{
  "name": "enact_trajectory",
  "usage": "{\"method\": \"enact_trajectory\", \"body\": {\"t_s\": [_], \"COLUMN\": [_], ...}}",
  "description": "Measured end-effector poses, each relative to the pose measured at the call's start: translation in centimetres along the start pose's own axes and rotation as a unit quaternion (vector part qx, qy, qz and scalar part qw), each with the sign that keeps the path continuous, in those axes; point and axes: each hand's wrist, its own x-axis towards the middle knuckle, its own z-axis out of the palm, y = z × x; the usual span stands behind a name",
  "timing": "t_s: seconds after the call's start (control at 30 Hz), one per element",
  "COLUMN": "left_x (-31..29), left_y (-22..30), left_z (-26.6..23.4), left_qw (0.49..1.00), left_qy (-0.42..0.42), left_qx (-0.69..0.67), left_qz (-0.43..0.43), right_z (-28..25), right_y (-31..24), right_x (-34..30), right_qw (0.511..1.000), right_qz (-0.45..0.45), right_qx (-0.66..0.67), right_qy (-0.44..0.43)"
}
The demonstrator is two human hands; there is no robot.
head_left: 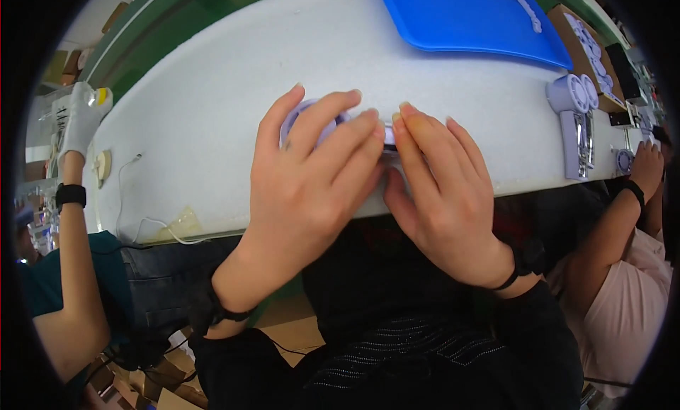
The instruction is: The person assembles handheld fans by picking up a fan body and a button, fitting the button into the slot, and snapping a cover onto the casing. They then inspect the assembly before placing the finished fan on the table.
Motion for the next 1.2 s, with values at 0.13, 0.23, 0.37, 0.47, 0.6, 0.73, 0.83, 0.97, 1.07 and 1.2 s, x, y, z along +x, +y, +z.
{"method": "enact_trajectory", "body": {"t_s": [0.13,0.23,0.37,0.47,0.6,0.73,0.83,0.97,1.07,1.2], "left_x": [2.7,4.0,3.9,3.4,3.1,0.4,-1.5,-2.6,-2.3,-2.3], "left_y": [-2.3,-3.8,-4.0,-2.9,-0.5,3.8,5.4,5.6,4.7,3.8], "left_z": [1.3,0.9,1.1,0.0,-1.5,-2.8,-2.7,-2.2,-3.1,-4.7], "left_qw": [0.999,0.986,0.980,0.979,0.995,0.917,0.662,0.465,0.542,0.627], "left_qy": [-0.018,-0.136,-0.157,-0.148,0.010,0.204,0.107,0.134,0.155,0.210], "left_qx": [-0.025,-0.095,-0.119,-0.130,0.026,-0.150,-0.596,-0.806,-0.756,-0.670], "left_qz": [-0.022,-0.019,-0.031,-0.045,-0.094,-0.307,-0.442,-0.341,-0.333,-0.336], "right_z": [0.7,0.0,1.7,1.1,0.3,-0.4,-1.4,-2.3,-4.2,-5.0], "right_y": [1.3,2.9,4.6,4.3,4.0,2.2,-0.8,-2.9,-4.9,-7.3], "right_x": [2.3,2.4,0.3,0.1,0.4,-0.2,0.6,-0.1,0.7,0.6], "right_qw": [0.998,0.979,0.977,0.959,0.963,0.947,0.925,0.940,0.940,0.828], "right_qz": [0.049,0.111,0.080,0.119,0.031,-0.071,-0.102,-0.147,-0.109,0.147], "right_qx": [-0.006,0.031,0.197,0.256,0.251,0.153,0.144,0.172,0.281,0.540], "right_qy": [-0.037,-0.171,0.014,0.007,0.089,0.272,0.336,0.254,0.162,0.029]}}
